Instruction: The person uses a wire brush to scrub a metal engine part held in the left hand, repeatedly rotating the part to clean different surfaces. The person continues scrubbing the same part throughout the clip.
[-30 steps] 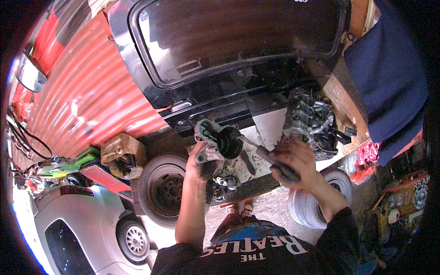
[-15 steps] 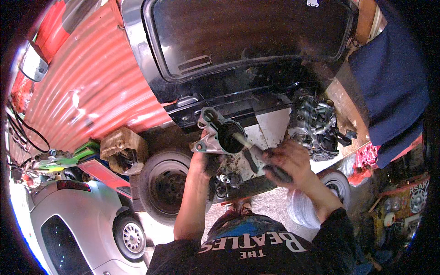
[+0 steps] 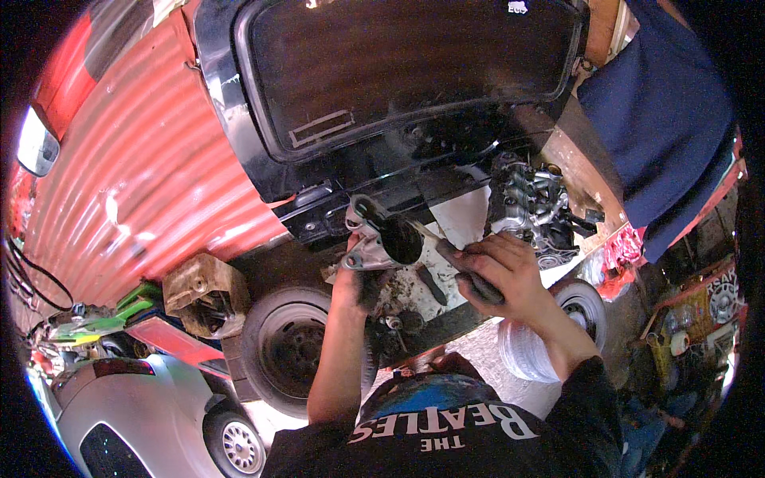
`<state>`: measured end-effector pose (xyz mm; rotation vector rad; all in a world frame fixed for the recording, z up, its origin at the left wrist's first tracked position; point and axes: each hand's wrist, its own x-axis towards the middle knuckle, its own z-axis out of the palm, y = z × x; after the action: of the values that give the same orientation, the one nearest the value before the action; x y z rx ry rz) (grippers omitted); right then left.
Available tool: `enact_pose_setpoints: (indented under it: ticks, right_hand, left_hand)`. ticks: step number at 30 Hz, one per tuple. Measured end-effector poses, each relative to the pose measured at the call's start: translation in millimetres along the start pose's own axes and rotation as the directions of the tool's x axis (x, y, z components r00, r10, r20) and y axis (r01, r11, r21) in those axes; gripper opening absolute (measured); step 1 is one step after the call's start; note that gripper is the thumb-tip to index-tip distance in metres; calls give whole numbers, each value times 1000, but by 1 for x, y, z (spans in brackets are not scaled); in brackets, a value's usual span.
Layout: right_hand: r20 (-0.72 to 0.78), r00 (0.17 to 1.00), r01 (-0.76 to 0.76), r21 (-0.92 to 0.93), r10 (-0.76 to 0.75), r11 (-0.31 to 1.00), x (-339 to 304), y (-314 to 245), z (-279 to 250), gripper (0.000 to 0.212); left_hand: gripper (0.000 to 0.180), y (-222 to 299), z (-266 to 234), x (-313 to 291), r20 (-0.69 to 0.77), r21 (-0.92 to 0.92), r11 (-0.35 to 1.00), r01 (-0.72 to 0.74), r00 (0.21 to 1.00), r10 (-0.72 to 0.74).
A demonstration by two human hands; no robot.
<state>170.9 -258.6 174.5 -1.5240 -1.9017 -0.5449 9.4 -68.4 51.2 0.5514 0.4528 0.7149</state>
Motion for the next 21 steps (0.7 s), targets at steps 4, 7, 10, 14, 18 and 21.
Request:
enact_pose_setpoints:
  ticks: [4,7,10,14,18,21]
  right_hand:
    - [25,999,-37,65,36,997,-9,-3,-9,22]
    - [-63,998,1,95,5,995,-8,-2,2,24]
    - [33,998,-54,76,52,996,-6,0,8,24]
    - [66,996,-81,240,67,967,-6,6,2,26]
    - [165,983,-115,177,86,977,-5,24,-1,24]
    - [204,972,-175,278,120,944,-13,26,-3,24]
  left_hand:
    - [46,6,-2,7,102,-11,1000,1,995,1]
    - [46,3,-16,19,89,-87,996,12,996,-4]
    - [48,10,-20,19,133,-1,998,57,990,-56]
    - [53,17,5,12,45,107,994,35,998,-40]
    - [54,7,-13,32,57,167,985,-49,998,39]
    - [52,10,-5,28,13,251,967,-49,999,47]
